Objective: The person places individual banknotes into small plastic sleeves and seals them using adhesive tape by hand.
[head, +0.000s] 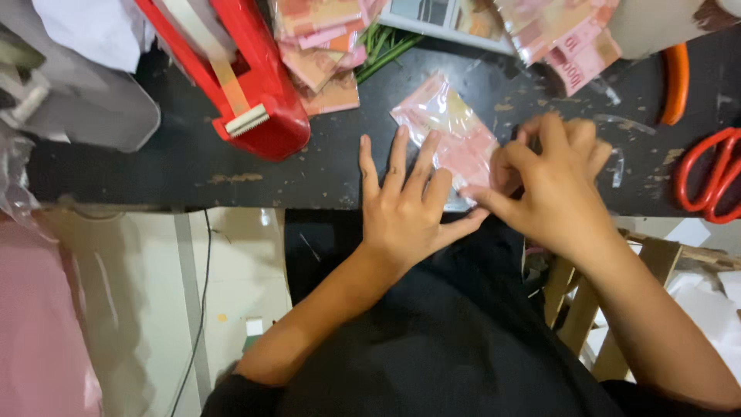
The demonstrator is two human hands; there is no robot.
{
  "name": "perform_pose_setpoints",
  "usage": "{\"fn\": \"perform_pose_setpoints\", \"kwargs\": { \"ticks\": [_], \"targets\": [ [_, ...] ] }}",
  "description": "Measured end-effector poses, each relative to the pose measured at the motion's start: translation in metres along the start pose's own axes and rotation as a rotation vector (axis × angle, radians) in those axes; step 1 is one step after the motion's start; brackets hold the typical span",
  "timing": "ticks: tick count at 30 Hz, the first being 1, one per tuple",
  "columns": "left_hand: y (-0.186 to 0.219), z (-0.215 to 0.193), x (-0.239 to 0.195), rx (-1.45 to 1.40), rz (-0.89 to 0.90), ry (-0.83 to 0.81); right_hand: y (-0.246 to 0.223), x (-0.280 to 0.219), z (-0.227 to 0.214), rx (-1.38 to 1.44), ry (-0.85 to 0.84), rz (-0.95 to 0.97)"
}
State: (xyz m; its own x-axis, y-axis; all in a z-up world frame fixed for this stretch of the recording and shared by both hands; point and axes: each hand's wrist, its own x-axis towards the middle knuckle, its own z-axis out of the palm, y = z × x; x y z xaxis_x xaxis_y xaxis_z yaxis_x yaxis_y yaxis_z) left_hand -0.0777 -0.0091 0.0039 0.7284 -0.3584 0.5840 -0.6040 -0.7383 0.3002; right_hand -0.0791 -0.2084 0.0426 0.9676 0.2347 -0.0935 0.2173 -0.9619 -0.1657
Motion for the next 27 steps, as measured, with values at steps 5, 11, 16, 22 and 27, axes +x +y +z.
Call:
{"fn": "perform_pose_setpoints", "kwargs": {
  "ticks": [5, 11, 16, 22, 27],
  "targets": [
    [0.003, 0.000, -0.002, 0.011, 0.016, -0.034, 0.016, -0.025, -0.004, 0.173, -0.083, -0.003],
    [-0.008, -0.028, 0.000, -0.183, 0.042, -0.195, -0.010, -0.045, 0.010, 0.036, 0.313, -0.282],
    [-0.025, -0.061, -0.008, -0.676, 0.008, -0.111, -0.020, -0.029, -0.032, 0.484, 0.550, -0.228],
    [-0.041, -0.063, -0.039, -0.542, -0.168, -0.025, 0.018, 0.077, -0.055, 0.743, 1.019, 0.241],
    [-0.039, -0.074, -0.044, -0.463, -0.138, 0.125, 0.034, 0.147, -0.051, -0.250, 0.078, 0.619]
  ]
}}
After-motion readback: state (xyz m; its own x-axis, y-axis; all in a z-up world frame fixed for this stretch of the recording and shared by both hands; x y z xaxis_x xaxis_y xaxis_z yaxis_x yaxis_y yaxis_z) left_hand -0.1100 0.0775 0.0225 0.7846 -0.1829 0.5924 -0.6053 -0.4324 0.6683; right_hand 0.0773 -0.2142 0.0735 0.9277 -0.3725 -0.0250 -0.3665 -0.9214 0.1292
